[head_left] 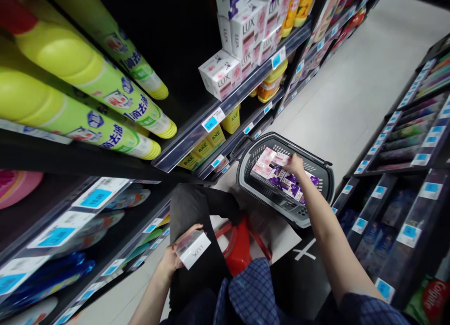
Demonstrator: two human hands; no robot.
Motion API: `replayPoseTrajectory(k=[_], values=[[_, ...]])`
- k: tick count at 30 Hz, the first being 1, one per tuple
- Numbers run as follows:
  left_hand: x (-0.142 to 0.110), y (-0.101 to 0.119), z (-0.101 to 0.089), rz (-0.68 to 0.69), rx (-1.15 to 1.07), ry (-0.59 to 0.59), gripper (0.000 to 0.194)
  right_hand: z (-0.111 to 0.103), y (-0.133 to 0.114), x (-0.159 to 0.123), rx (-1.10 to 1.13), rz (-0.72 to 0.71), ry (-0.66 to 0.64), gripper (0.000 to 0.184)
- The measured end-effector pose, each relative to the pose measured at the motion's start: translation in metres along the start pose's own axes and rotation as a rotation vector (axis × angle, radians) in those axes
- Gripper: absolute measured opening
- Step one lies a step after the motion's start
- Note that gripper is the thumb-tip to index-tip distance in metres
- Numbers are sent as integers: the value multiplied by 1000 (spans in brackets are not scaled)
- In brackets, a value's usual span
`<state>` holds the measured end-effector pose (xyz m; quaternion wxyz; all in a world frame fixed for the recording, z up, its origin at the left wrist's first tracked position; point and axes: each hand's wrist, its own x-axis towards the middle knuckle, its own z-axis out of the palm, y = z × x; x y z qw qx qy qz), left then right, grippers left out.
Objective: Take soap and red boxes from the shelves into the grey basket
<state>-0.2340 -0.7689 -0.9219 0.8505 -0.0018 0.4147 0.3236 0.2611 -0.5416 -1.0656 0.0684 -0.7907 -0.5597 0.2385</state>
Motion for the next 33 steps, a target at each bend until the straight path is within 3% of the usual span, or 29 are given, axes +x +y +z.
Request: replayPoseTrajectory(k=[8,16,21,27,33], values=[[-1,-3,-3,28,-24,-19,70,3,9,1,-88,15,-18,75],[1,-11,-26,65,-36,14,76,6,15,-3,-81,31,-41,69],[1,-11,-28,63,-16,-11,78,-1,-21,11,-115,-102,74,55],[0,-6,-16,21,-33,-105,71,17,-82,29,-270,-277,-34,61],[-1,-3,-24,-9,-38,-182,73,35,-84,29,-286,-322,-94,63]])
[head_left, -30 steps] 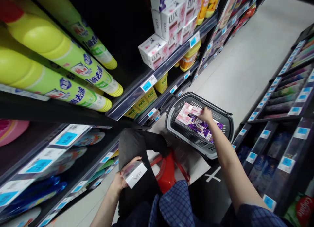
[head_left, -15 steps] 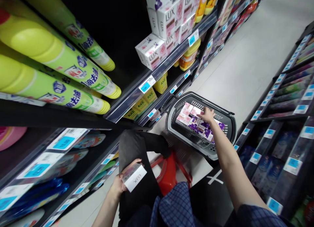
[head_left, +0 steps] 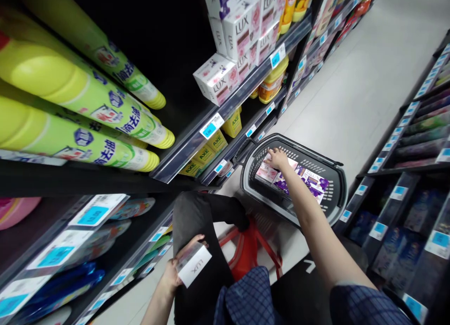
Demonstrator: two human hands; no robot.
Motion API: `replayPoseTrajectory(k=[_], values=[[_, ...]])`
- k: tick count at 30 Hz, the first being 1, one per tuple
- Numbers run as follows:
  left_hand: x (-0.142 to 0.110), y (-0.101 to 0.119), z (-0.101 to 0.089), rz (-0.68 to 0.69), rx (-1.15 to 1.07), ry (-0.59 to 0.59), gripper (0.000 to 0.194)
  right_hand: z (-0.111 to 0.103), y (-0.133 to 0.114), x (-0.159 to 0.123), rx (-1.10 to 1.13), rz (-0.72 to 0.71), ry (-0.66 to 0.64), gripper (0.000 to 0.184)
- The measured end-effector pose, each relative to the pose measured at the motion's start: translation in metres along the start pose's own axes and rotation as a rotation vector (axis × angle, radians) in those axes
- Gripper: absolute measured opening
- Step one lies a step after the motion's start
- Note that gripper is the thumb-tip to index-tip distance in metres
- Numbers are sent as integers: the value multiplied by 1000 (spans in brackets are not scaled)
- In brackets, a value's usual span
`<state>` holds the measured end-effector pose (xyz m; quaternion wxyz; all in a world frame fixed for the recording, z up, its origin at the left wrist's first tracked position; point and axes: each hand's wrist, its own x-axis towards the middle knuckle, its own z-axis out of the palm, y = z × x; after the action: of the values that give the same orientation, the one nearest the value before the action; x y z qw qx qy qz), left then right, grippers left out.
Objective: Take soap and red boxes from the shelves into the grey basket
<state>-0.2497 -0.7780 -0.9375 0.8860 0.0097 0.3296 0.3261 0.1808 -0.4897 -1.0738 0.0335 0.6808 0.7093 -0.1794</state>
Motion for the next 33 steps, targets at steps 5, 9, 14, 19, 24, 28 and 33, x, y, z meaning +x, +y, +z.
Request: replayPoseTrajectory(k=[5,9,14,19,24,28,33], values=[[-2,-3,-4,35,22,31,81,4,3,0,30,14,-23,65],[-2,-4,-3,36,18,82,83,-1,10,1,76,125,5,60],[-3,-4,-13,4,3,15,82,-11,42,-9,114,362,-11,49],[-3,-5,-22,10,-5,18,79,-5,61,-23,129,366,-49,39],[-3,-3,-11,33,-10,79,70,1,61,-28,131,350,-37,42],[-3,-3,-8,42,-14,90,83,-4,50,-28,87,297,18,47],[-2,-4,-7,35,-2,67,78,-6,18,-18,54,103,36,52]])
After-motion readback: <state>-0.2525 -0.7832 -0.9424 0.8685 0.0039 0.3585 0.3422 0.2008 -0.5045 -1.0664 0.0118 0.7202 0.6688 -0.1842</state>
